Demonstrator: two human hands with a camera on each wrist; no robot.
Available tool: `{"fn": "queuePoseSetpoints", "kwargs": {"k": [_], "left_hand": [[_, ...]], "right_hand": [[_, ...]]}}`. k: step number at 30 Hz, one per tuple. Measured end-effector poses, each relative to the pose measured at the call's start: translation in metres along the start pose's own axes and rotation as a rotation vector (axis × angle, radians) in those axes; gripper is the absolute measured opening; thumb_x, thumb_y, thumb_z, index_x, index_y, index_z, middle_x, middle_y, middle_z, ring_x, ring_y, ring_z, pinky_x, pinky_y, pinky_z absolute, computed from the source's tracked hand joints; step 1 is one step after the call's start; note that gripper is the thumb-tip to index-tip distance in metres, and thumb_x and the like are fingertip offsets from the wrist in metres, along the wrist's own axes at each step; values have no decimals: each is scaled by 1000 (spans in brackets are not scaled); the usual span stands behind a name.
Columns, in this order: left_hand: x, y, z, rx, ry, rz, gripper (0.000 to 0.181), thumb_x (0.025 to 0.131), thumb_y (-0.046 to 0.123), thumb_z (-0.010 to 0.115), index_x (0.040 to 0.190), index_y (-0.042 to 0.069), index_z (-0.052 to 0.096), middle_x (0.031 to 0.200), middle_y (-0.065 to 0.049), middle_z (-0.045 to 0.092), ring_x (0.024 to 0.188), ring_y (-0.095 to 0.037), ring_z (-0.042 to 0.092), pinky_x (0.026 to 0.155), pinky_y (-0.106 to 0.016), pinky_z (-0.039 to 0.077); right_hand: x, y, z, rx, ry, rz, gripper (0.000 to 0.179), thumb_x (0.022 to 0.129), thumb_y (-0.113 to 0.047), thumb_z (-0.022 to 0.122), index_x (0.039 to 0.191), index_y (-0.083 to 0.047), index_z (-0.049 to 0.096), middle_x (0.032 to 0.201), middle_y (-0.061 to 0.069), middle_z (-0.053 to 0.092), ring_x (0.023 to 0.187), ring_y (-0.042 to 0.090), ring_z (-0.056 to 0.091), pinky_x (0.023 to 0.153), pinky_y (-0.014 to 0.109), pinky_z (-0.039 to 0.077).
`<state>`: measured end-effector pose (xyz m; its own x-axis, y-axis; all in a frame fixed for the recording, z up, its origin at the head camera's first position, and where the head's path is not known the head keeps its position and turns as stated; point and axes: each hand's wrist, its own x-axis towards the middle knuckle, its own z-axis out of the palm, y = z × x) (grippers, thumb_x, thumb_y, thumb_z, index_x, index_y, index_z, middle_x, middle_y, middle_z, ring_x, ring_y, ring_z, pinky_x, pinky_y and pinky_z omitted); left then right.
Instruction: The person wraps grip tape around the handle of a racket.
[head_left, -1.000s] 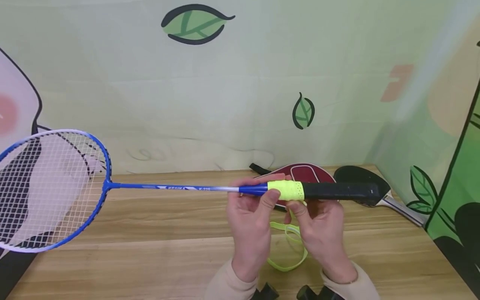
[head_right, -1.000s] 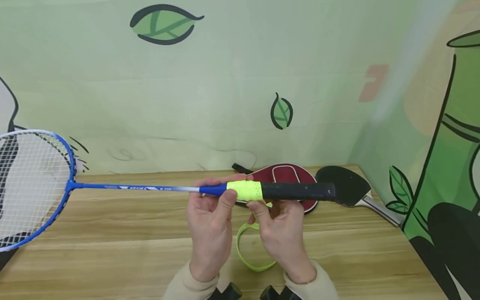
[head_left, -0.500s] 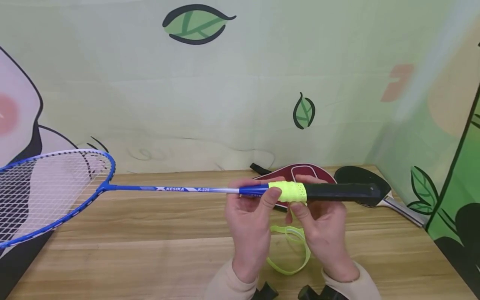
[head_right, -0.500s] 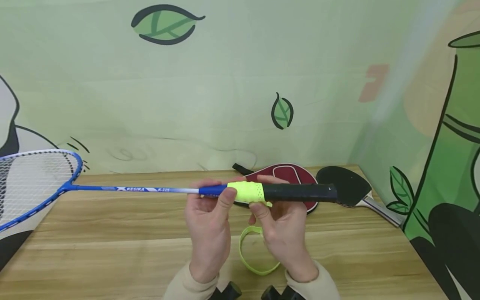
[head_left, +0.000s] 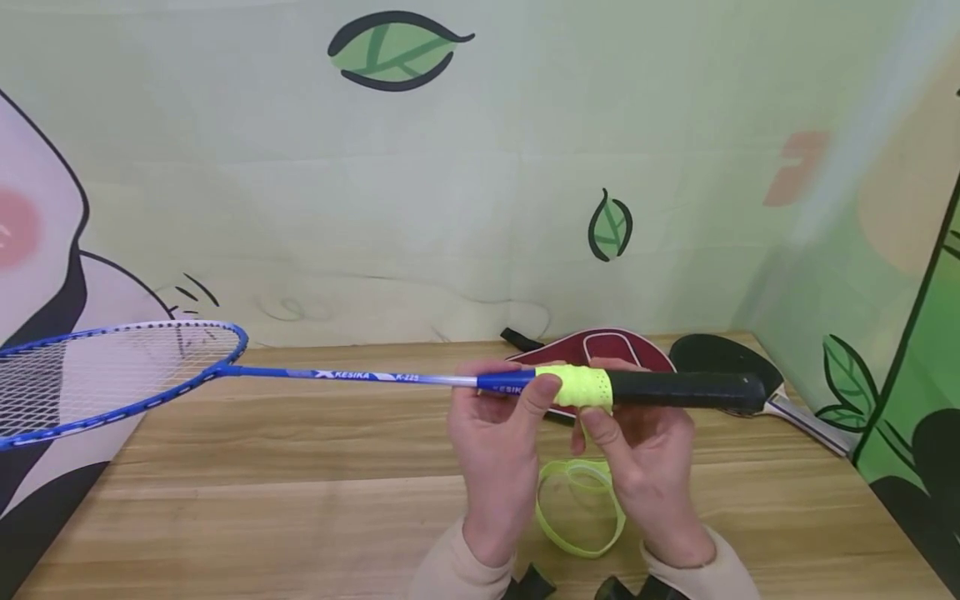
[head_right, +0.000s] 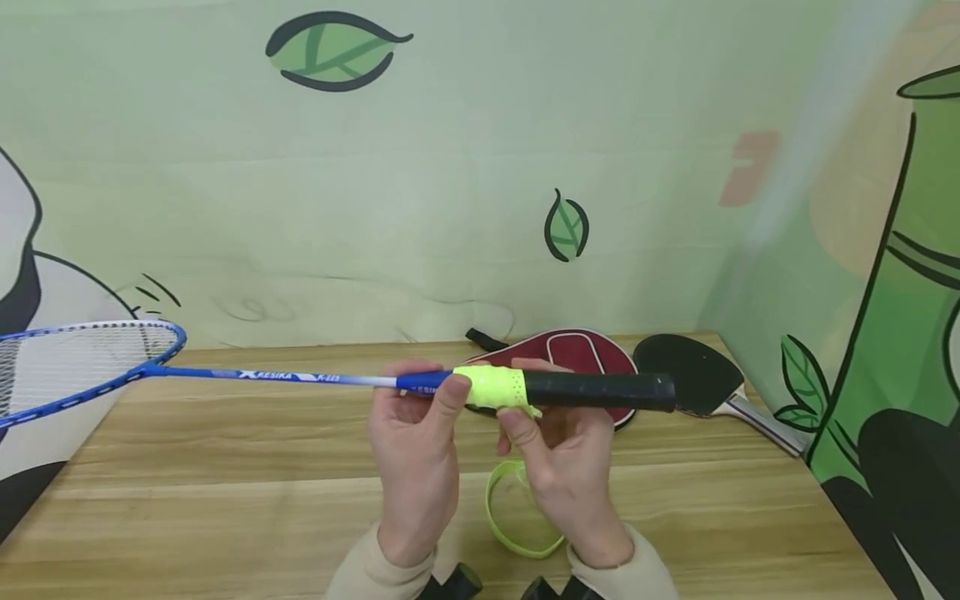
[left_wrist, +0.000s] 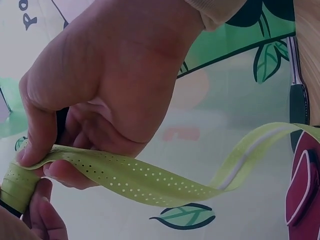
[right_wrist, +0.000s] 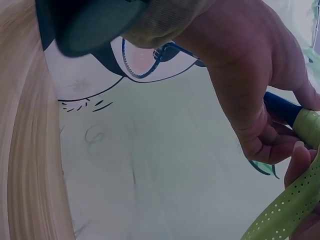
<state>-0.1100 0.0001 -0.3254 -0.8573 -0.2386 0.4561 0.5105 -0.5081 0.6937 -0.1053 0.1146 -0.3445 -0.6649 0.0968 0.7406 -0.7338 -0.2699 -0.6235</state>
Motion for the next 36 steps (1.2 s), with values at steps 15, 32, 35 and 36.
{"fn": "queuePoseSetpoints", "kwargs": {"k": [15,32,35,36], "left_hand": [[1,-2,1,-186,-335,152,33,94,-7,56,119,-1,35,113,-42,55,109,-35,63,69,-24,56],[-3,-1,1,-74,-175,55,44,88,9,69,112,-12,37,105,-34,63,99,-31,68,88,-37,56],[-3,-1,0,-67,-170,41,44,88,9,69,111,-11,38,105,-33,64,99,-30,68,87,-37,56],[-3,-1,0,-67,-169,36,44,88,9,69,111,-11,38,106,-32,64,100,-31,68,87,-37,57]], "right_hand": [[2,1,-1,-23,40,-33,22,88,13,61,109,16,54,91,13,65,55,18,59,48,25,53],[4,6,-6,-23,34,-58,27,84,-1,71,99,14,54,84,12,64,58,19,61,53,26,56],[5,6,-7,-19,16,-47,24,85,1,70,99,12,55,85,10,64,57,19,61,53,26,56],[5,5,-7,-21,9,-46,22,85,2,69,98,12,54,84,10,64,57,19,61,53,26,55]]}}
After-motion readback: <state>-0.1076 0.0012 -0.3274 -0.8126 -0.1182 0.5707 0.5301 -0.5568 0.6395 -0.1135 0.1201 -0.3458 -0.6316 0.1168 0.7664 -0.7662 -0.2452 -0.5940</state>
